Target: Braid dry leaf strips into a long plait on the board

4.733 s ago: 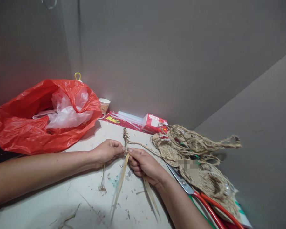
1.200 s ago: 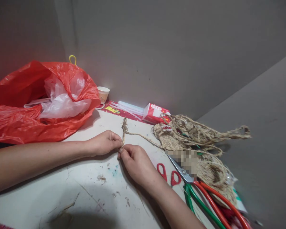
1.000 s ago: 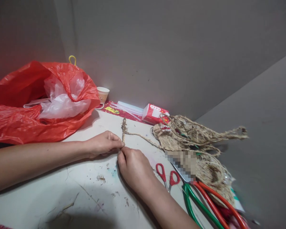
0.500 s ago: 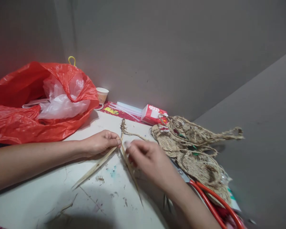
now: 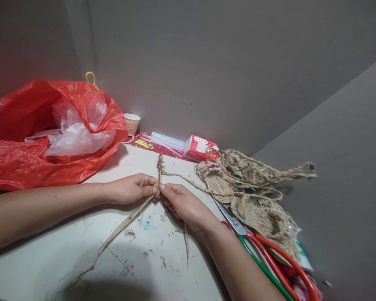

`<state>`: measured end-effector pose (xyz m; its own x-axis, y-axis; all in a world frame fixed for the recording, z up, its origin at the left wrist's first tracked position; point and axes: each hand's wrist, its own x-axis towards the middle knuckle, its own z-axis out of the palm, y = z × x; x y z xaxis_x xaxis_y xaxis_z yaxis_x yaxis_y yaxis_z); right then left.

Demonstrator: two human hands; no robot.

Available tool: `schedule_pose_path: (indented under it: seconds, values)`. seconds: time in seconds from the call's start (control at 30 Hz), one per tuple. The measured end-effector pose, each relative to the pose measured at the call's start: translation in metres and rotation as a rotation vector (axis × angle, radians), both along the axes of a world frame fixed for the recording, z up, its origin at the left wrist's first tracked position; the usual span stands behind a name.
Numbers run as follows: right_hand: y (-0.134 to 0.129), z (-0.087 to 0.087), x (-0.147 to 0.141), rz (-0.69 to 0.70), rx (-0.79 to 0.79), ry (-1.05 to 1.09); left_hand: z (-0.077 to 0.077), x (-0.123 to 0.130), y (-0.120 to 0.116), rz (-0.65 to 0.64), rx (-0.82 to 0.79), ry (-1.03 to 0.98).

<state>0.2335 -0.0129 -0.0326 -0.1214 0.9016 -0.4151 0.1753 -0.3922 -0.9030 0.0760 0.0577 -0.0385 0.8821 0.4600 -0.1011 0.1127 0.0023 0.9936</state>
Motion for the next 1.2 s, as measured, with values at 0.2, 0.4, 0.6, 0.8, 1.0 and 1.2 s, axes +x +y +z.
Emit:
schedule_pose_path:
  seconds: [0.2,0.4,0.6,0.8,1.0,1.2]
  values:
    - [0.002,-0.005,0.000,-0.006,0.024,-0.016,-0.001,-0.003,0.004,0.004,0.358,0.147]
    - [0.000,-0.009,-0.008,-0.176,0.052,-0.012,0.007,-0.006,0.000,0.104,0.662,0.236]
    - [-0.003,-0.009,-0.020,-0.284,0.054,0.103,0.012,-0.007,-0.022,0.144,1.107,0.460]
    - [-0.007,-0.015,-0.028,-0.344,0.057,0.197,0.001,-0.005,-0.033,0.009,1.424,0.448]
    - [-0.007,-0.015,-0.022,-0.303,0.030,0.284,0.006,-0.011,-0.043,-0.121,1.370,0.378]
    - [-0.004,-0.009,-0.010,-0.270,-0.004,0.340,0.020,-0.014,-0.025,0.356,0.957,0.097]
